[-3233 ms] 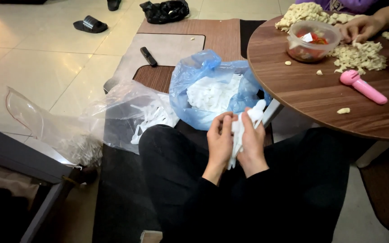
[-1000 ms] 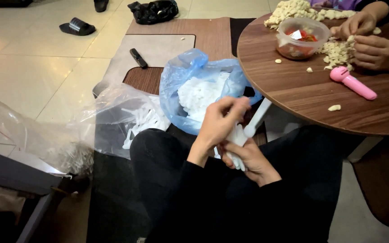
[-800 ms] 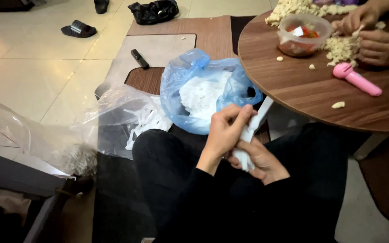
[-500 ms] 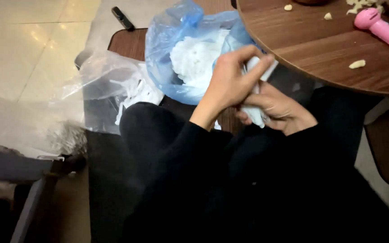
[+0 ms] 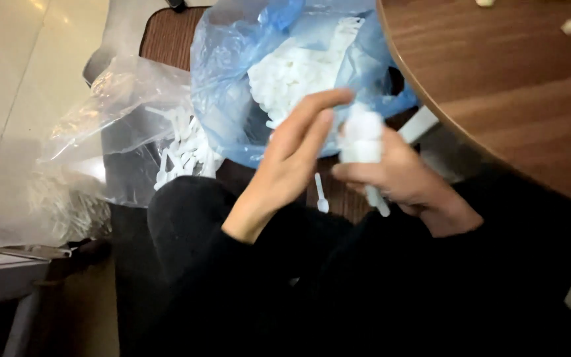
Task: Organizing and transferring white plastic spoons from a blue plastic bag into a clear plastic bag while sitting on the floor.
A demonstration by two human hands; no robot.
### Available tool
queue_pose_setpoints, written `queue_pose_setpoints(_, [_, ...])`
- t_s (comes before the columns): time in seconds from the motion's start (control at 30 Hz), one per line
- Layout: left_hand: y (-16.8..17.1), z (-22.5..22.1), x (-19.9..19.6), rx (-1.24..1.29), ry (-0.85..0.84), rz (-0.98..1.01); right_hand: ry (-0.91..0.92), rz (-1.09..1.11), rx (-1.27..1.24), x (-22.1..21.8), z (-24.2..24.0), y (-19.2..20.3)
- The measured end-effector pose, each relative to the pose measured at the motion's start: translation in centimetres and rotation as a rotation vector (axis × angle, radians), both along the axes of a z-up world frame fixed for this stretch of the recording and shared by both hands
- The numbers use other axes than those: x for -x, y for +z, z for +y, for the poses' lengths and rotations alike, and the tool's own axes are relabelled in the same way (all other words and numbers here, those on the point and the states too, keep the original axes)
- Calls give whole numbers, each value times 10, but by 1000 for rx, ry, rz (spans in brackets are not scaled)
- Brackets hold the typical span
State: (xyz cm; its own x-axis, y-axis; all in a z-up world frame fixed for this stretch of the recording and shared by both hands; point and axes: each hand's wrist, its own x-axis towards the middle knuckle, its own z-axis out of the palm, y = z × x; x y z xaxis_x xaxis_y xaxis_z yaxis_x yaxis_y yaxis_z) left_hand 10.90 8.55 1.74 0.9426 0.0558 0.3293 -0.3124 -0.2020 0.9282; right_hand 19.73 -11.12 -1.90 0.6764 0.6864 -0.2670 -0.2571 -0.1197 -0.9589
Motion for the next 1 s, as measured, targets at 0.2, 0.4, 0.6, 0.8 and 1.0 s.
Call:
queue_pose_setpoints(0.2, [-121,11,-7,-833,-128,304,-152,-30,-287,-16,6,-16])
queue_pose_setpoints(0.4, [-229,-17,-28,-1318,-184,295,-233,236,-325,-26,3,-22])
queue_pose_setpoints(0.6, [-250,-37,-42,-1253,-145,308,-165,398,-443,-27,9,-28])
queue_pose_setpoints(0.8, [-289,-32,-22,-1181,-61,331,-161,201,-376,-22,6,-44])
queue_pose_setpoints(1.0, [-164,-3,17,-1042,-114,152,-92,361,-406,-25,19,7])
